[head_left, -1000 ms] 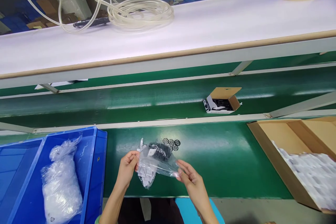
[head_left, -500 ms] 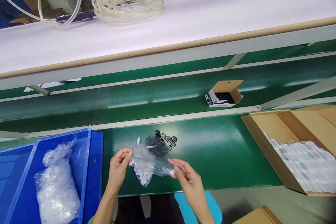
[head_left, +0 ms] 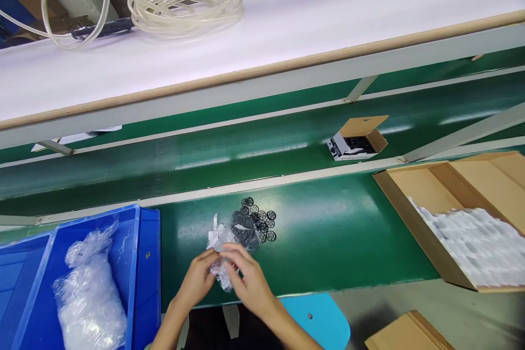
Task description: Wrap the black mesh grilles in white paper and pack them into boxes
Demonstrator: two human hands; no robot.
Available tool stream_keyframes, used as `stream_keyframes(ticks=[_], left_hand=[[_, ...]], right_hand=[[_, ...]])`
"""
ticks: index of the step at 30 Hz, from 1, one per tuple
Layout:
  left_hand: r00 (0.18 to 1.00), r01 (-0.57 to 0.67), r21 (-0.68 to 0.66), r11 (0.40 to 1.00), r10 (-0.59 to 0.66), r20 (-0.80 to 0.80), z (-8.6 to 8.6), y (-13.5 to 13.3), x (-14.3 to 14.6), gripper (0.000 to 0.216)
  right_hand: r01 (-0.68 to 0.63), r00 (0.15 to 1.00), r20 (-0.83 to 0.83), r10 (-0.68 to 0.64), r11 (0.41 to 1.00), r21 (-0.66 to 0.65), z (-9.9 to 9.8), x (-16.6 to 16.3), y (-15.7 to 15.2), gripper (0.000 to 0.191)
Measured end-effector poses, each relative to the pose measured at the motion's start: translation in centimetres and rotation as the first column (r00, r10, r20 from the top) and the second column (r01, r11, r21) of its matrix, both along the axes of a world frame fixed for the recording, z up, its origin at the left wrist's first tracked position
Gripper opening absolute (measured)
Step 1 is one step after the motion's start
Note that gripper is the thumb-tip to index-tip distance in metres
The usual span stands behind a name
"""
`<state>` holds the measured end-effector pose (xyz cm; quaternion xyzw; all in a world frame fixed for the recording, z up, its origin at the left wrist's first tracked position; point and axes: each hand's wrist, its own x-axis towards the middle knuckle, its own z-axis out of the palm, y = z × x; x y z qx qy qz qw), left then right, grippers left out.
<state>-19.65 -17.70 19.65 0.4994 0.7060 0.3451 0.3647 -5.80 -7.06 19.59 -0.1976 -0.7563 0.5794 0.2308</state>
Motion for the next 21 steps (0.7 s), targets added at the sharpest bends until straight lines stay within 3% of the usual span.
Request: stream_keyframes(ticks=[2,4,6,8,13,21], left_hand=[[0.996,-0.082,0.047,0.996,0.084,-0.043,0.0,-0.5,-0.6,0.024],[0.984,-0.147,0.109,0.983,0.156,-0.081,0.3,-0.9,-1.2,0.022],[0.977,-0.173,0.154,0.973,0.189,-0.095,0.7,-0.9,-1.5,0.021],[0.976,-0.177,0.168,0.97,0.195,-0.096,1.0,-0.8,-1.7,0.019],[0.967,-0.198,0.208,0.958,0.226,-0.12,2.0,-0.8,-2.6,0.018],[0.871,-0.335,0.307,0.891,0.417,-0.26,3.4,-2.2,-6.9,0.02]], right_hand=[[0.125,0.984,0.119,-0.131,0.99,0.062,-3.3,0.9,1.9,0.026],[0.192,0.913,0.338,-0.231,0.971,0.146,-7.1,1.9,4.1,0.029],[0.172,0.822,0.51,-0.252,0.965,0.201,-10.4,2.7,5.8,0.031],[0.117,0.793,0.568,-0.221,0.97,0.215,-12.5,2.9,6.8,0.033],[-0.018,0.804,0.58,-0.129,0.97,0.241,-14.1,1.1,6.8,0.045],[0.01,0.772,0.609,-0.181,0.962,0.274,-15.9,-2.0,6.2,0.021]])
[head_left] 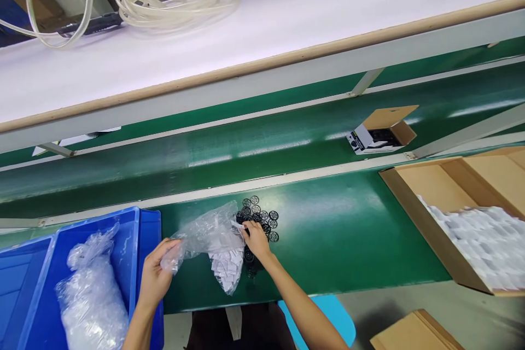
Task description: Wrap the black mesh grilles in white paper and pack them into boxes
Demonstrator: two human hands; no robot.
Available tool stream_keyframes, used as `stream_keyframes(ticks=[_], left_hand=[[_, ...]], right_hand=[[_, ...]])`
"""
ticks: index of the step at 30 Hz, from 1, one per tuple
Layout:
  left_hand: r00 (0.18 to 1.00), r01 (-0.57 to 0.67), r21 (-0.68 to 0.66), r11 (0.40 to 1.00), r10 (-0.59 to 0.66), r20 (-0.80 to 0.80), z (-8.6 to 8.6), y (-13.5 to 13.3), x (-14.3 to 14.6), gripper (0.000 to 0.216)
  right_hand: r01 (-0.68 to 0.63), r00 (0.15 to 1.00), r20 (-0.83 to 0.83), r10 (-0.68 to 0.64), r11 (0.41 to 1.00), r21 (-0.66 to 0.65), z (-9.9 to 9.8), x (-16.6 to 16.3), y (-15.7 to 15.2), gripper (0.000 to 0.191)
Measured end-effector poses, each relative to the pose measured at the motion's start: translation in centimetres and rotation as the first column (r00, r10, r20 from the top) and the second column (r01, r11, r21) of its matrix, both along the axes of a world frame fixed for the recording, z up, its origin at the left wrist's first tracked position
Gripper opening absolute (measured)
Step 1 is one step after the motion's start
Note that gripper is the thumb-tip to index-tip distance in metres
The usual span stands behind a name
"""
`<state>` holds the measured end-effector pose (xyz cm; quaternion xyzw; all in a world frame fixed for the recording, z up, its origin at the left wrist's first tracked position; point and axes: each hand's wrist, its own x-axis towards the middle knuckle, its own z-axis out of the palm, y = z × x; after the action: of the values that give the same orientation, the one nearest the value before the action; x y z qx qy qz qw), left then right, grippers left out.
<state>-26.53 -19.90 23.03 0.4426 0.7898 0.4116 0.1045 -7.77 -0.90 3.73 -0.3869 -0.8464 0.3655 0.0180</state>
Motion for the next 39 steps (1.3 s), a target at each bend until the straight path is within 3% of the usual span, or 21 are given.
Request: stream_keyframes(ticks=[4,8,12,15,17,21,24,28,32,36,39], left_hand=[[0.991,-0.121,0.021,0.992,0.119,0.06,-0.1,0.5,-1.2,0.019],[0.921,-0.36,0.047,0.932,0.346,0.178,-1.3,1.9,-2.4,0.026],[0.757,-0.623,0.15,0.768,0.543,0.364,-4.0,4.4,-5.0,0.031],[0.591,-0.782,0.207,0.589,0.592,0.548,-6.8,7.2,-8.1,0.026],[0.505,-0.842,0.198,0.502,0.603,0.617,-8.7,9.4,-10.4,0.021],[0.318,-0.914,0.081,0.398,0.578,0.752,-11.4,13.6,-14.8,0.01],[0.201,-0.931,-0.006,0.364,0.526,0.826,-12.2,15.5,-16.7,0.005],[0.141,-0.926,-0.036,0.375,0.433,0.89,-12.0,15.8,-17.1,0.005],[0.169,-0.903,0.031,0.428,0.288,0.943,-10.4,13.7,-15.4,0.008],[0.2,-0.892,0.101,0.44,0.185,0.962,-6.6,8.4,-13.3,0.009],[0.191,-0.922,0.112,0.37,0.186,0.964,-3.1,2.3,-12.9,0.013]], right_hand=[[0.034,0.999,-0.009,-0.034,0.999,0.01,-0.4,-0.4,0.0,0.019],[0.077,0.997,-0.008,-0.077,0.997,-0.002,-0.5,-0.1,0.6,0.019],[0.081,0.997,-0.018,-0.081,0.996,-0.021,-0.3,0.6,1.4,0.023],[0.016,0.999,-0.031,-0.016,1.0,0.001,0.3,0.6,1.6,0.023],[-0.065,0.997,-0.041,0.066,0.998,0.027,0.8,0.1,1.6,0.024],[-0.255,0.966,-0.026,0.257,0.964,0.074,1.2,-1.9,1.1,0.036],[-0.342,0.94,0.022,0.342,0.935,0.094,0.9,-3.4,0.8,0.028],[-0.371,0.928,0.081,0.364,0.922,0.111,0.5,-4.5,0.5,0.022],[-0.357,0.932,0.111,0.345,0.927,0.115,0.9,-4.7,0.7,0.025],[-0.378,0.923,0.119,0.365,0.919,0.112,1.4,-5.0,1.6,0.024],[-0.487,0.87,0.132,0.475,0.869,0.084,1.4,-5.5,2.0,0.038]])
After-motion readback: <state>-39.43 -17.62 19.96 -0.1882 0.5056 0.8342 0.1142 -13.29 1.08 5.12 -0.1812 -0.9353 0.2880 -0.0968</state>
